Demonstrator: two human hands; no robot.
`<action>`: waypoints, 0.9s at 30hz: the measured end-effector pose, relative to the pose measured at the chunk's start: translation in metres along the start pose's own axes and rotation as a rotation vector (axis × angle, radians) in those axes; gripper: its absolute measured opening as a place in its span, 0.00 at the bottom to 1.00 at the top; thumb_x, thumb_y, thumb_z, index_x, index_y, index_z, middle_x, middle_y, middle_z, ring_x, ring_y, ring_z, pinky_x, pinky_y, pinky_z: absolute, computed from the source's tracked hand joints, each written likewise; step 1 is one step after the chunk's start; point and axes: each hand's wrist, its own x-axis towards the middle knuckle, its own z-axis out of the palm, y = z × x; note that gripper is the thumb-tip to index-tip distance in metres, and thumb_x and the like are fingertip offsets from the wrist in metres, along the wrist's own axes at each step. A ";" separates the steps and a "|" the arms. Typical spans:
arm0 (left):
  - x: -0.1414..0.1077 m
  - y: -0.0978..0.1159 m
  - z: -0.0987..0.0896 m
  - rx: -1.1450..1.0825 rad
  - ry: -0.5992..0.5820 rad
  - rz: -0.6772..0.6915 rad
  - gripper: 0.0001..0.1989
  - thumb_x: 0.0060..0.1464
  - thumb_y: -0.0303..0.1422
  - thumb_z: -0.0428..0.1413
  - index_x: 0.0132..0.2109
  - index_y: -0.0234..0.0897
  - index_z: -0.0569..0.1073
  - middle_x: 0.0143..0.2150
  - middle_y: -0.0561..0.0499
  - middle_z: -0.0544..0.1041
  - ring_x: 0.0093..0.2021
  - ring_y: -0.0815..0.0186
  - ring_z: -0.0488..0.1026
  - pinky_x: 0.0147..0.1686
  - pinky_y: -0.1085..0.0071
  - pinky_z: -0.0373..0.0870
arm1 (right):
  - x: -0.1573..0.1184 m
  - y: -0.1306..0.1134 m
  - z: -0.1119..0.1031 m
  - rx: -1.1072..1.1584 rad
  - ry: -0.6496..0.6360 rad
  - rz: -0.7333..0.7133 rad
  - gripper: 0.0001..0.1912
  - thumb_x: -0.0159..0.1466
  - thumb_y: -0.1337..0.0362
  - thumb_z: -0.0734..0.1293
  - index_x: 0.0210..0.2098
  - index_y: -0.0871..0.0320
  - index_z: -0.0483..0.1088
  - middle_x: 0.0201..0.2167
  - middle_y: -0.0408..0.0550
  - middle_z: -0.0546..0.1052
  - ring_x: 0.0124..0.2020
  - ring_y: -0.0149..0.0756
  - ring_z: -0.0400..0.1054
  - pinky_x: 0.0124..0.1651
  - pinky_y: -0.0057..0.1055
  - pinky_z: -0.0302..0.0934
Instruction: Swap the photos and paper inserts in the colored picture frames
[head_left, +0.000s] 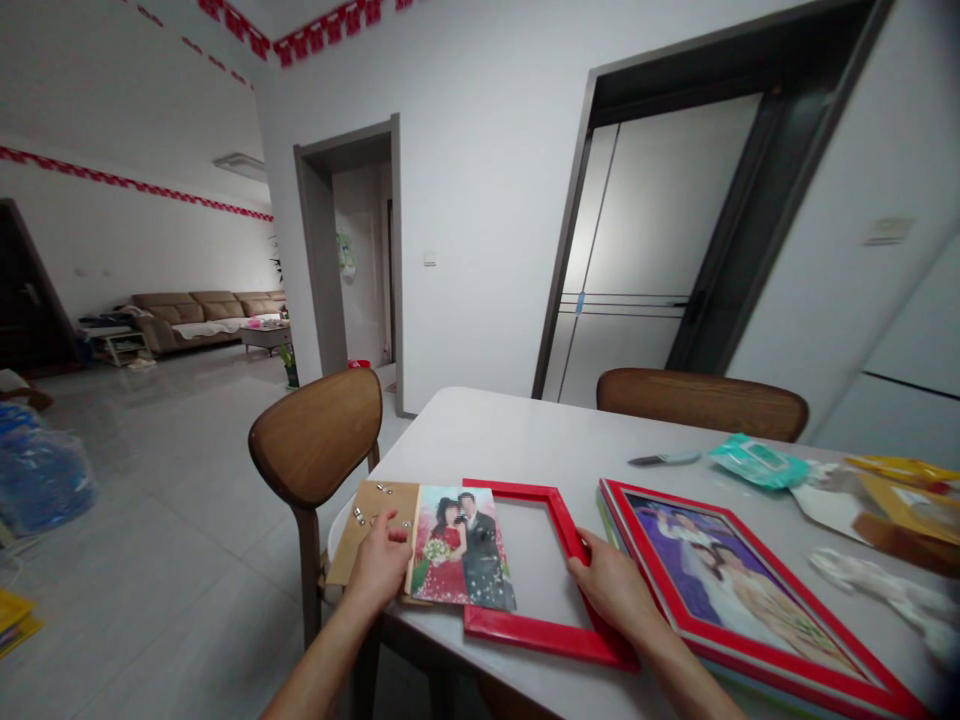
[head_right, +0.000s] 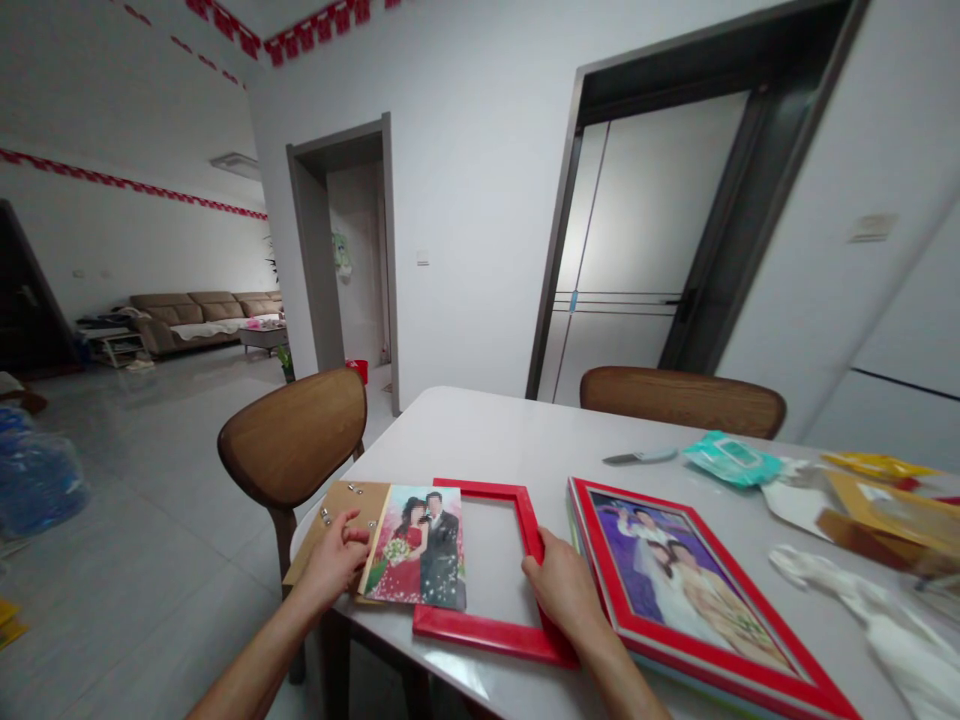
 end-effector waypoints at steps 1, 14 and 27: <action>0.000 -0.001 0.001 0.011 -0.003 0.005 0.23 0.40 0.21 0.50 0.48 0.33 0.61 0.29 0.52 0.73 0.26 0.69 0.71 0.28 0.76 0.65 | 0.000 0.000 0.001 -0.023 -0.008 -0.006 0.23 0.51 0.68 0.56 0.45 0.68 0.65 0.37 0.60 0.74 0.37 0.43 0.68 0.40 0.33 0.57; -0.039 0.011 0.017 0.278 -0.118 0.427 0.25 0.39 0.22 0.47 0.49 0.34 0.65 0.50 0.46 0.67 0.52 0.62 0.60 0.53 0.65 0.52 | -0.022 -0.026 0.007 -0.037 0.049 -0.220 0.19 0.54 0.67 0.57 0.44 0.65 0.66 0.45 0.57 0.68 0.47 0.41 0.60 0.52 0.36 0.51; -0.043 0.012 0.042 0.674 -0.265 0.564 0.29 0.40 0.18 0.44 0.53 0.31 0.61 0.57 0.41 0.57 0.57 0.58 0.52 0.55 0.57 0.50 | -0.025 -0.085 0.018 0.738 -0.243 -0.066 0.22 0.52 0.61 0.60 0.46 0.61 0.64 0.26 0.45 0.74 0.26 0.33 0.67 0.32 0.30 0.61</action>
